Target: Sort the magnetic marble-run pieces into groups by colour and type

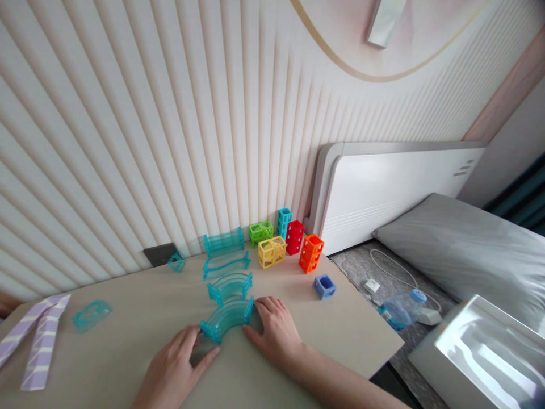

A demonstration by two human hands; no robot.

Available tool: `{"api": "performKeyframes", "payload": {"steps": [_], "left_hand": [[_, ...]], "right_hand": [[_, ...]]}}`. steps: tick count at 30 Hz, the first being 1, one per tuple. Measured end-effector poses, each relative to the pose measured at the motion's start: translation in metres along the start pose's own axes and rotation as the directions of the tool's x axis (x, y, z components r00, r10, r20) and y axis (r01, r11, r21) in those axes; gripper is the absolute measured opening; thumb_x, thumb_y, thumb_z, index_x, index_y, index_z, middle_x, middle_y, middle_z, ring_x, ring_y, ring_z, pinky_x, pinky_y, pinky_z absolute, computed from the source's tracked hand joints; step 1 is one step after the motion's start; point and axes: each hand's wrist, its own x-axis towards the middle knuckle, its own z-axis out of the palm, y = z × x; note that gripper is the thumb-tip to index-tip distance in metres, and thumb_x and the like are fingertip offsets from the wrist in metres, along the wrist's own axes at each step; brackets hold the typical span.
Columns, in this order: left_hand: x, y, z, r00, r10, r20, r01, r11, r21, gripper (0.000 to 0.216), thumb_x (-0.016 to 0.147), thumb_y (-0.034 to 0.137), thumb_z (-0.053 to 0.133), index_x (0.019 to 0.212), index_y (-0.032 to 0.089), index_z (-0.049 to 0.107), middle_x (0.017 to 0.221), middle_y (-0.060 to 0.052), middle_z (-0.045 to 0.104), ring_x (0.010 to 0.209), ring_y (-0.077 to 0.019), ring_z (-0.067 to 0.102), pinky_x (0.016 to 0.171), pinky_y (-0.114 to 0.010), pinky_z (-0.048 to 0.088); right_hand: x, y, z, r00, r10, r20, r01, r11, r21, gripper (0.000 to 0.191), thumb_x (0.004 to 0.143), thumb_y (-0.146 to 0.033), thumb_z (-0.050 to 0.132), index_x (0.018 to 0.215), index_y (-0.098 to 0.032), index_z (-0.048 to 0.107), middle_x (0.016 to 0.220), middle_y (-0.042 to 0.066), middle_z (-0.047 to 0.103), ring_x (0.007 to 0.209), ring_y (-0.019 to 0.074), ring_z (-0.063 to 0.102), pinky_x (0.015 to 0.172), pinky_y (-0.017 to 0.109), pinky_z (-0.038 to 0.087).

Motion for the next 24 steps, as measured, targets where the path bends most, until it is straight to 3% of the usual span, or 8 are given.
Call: {"api": "performKeyframes", "payload": {"steps": [3,11,17,24], "left_hand": [[0.002,-0.007,-0.003,0.999,0.053,-0.006,-0.053,0.996,-0.071,0.039,0.093,0.062,0.049,0.099,0.026,0.065,0.086,-0.003,0.073,0.078,-0.0226,0.073,0.069,-0.029,0.057],[0.014,-0.007,-0.011,0.995,0.059,0.08,-0.039,0.972,-0.232,0.031,0.101,0.041,0.041,0.092,0.026,0.066,0.091,-0.004,0.073,0.085,-0.0209,0.073,0.076,-0.03,0.056],[0.019,-0.002,-0.014,0.993,0.061,0.103,-0.034,0.969,-0.244,0.024,0.098,0.029,0.046,0.093,0.024,0.069,0.092,-0.004,0.075,0.087,-0.0208,0.073,0.078,-0.03,0.056],[0.023,0.003,-0.018,0.983,0.042,0.181,0.004,0.969,-0.245,0.022,0.097,0.027,0.048,0.094,0.023,0.07,0.097,-0.005,0.075,0.092,-0.022,0.071,0.082,-0.032,0.054]], "right_hand": [[-0.002,0.0,0.0,1.0,0.003,-0.007,-0.003,1.0,0.005,0.041,0.087,-0.047,0.07,0.12,-0.023,0.064,0.122,0.007,0.068,0.112,0.0262,0.06,0.1,0.037,0.044],[-0.002,0.0,-0.002,1.0,0.009,-0.017,-0.009,1.0,-0.015,0.04,0.088,-0.046,0.068,0.12,-0.022,0.064,0.125,0.01,0.067,0.116,0.0272,0.059,0.103,0.039,0.042],[-0.001,0.001,-0.001,0.999,-0.015,-0.029,0.014,0.999,-0.045,0.039,0.089,-0.045,0.067,0.119,-0.02,0.065,0.122,0.01,0.068,0.115,0.0262,0.06,0.103,0.038,0.042],[-0.004,0.001,-0.002,0.999,-0.013,-0.031,0.011,0.998,-0.064,0.038,0.089,-0.043,0.066,0.119,-0.019,0.066,0.123,0.012,0.068,0.116,0.0262,0.06,0.104,0.037,0.043]]}}
